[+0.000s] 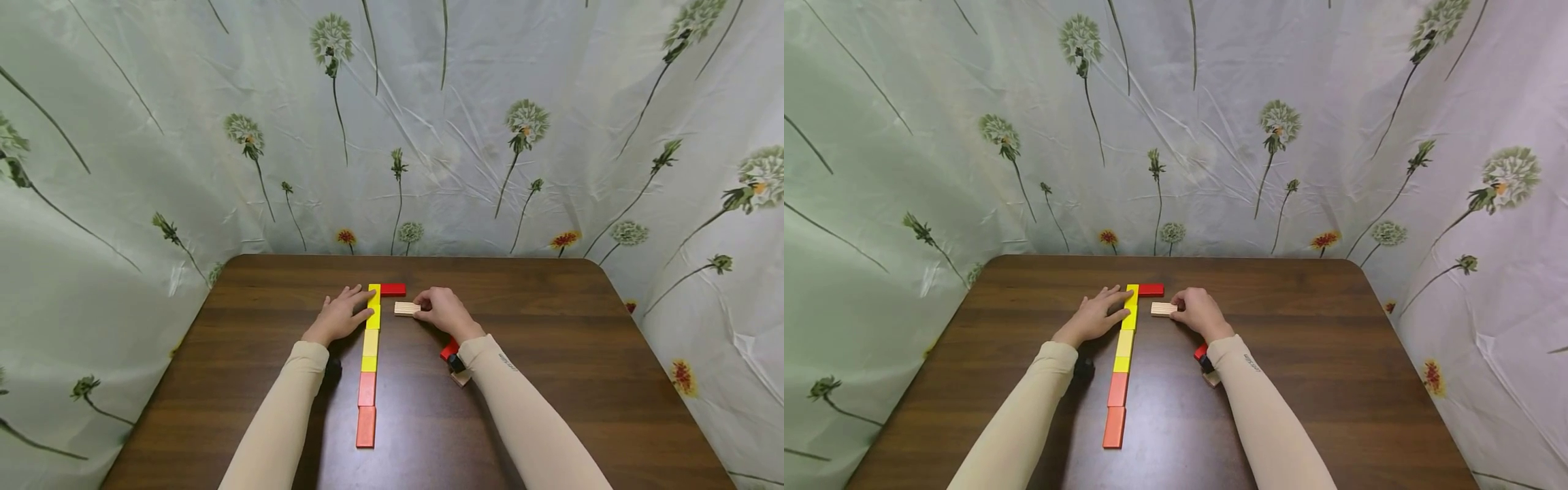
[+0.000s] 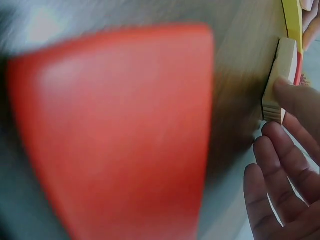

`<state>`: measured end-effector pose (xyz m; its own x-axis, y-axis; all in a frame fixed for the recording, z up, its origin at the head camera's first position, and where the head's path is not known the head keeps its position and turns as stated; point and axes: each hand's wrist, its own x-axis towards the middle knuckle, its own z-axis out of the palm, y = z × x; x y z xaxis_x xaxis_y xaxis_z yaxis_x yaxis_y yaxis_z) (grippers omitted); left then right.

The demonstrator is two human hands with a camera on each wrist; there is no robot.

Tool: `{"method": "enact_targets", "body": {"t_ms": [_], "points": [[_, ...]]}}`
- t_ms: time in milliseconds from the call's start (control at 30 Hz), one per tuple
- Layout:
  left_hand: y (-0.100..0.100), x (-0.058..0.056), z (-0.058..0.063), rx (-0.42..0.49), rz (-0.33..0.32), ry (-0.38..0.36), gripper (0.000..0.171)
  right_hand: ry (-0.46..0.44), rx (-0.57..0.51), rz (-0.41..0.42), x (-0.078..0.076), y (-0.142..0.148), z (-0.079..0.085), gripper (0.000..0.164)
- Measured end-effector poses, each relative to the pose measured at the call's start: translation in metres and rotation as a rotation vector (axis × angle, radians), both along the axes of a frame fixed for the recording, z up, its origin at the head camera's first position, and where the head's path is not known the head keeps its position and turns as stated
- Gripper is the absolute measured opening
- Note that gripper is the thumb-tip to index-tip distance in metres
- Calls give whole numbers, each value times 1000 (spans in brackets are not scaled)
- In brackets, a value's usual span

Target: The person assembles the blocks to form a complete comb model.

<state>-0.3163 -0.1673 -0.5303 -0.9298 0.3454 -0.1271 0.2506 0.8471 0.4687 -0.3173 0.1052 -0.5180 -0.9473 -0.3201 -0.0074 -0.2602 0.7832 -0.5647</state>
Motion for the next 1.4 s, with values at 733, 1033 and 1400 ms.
{"method": "enact_targets", "body": {"t_ms": [733,1033,1400], "points": [[0,-1,0,-16,10,-15,57,-18,20,-27,0,-30,1,20],[1,-1,2,-7,6,-14,56,-11,13,-39,-1,-35,-2,23],[0,-2,0,-7,2,-15,57,-9,10,-42,0,-35,-3,21]]}}
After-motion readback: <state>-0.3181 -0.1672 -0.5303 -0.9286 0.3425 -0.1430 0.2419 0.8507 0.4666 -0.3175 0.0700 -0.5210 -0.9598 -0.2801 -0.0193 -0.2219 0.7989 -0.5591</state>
